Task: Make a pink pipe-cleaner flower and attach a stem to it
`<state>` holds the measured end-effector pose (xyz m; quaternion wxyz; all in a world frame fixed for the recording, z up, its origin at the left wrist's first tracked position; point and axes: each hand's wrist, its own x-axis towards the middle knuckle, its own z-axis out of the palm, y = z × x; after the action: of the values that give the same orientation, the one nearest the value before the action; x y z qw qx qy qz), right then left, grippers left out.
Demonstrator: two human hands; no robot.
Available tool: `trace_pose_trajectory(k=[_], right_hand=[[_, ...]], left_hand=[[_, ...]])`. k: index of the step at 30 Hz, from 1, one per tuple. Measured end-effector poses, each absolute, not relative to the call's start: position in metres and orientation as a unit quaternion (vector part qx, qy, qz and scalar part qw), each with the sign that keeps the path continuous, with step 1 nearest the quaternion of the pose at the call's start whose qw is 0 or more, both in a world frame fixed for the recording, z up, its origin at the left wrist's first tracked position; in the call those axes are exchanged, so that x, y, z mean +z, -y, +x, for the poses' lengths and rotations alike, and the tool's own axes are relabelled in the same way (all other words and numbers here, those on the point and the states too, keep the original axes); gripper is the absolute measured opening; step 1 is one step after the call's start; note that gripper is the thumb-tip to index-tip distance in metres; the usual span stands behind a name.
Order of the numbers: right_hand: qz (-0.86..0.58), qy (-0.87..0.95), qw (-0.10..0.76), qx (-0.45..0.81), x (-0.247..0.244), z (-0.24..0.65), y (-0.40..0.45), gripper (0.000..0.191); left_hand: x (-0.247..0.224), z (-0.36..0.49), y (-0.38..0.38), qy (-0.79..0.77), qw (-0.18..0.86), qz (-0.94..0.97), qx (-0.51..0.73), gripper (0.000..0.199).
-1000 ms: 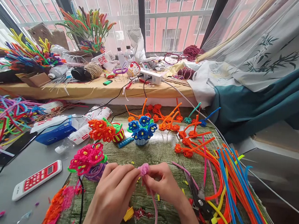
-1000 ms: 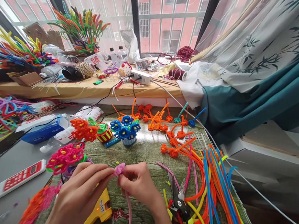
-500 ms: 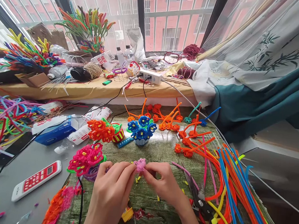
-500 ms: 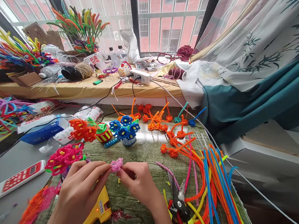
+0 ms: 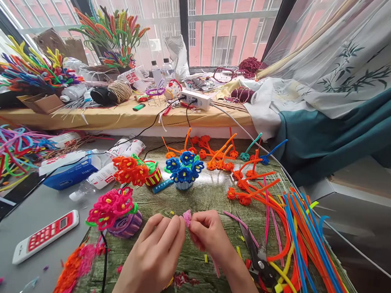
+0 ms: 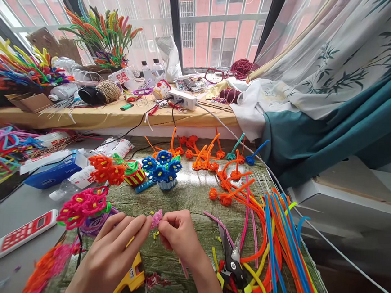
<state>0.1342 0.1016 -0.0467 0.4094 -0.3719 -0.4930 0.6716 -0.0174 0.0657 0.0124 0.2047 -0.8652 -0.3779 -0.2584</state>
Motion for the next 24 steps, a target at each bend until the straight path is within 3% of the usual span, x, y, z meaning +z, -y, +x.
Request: trace_pose_trajectory(k=[11,20,24], right_hand=[[-0.381,0.515,0.441,0.628,-0.045,0.135,-0.1,0.036],[-0.403,0.597,0.481,0.501,-0.042,0.136,-0.1,0.034],[-0.4,0.633,0.497,0.439,-0.041,0.136,-0.1,0.031]], left_hand=[[0.015,-0.027,-0.064,0.412,0.165,-0.867,-0.228,0.023],[0.021,-0.018,-0.063,0.491,0.116,-0.789,-0.35,0.02],[0.023,-0.013,-0.064,0.49,0.112,-0.797,-0.335,0.019]])
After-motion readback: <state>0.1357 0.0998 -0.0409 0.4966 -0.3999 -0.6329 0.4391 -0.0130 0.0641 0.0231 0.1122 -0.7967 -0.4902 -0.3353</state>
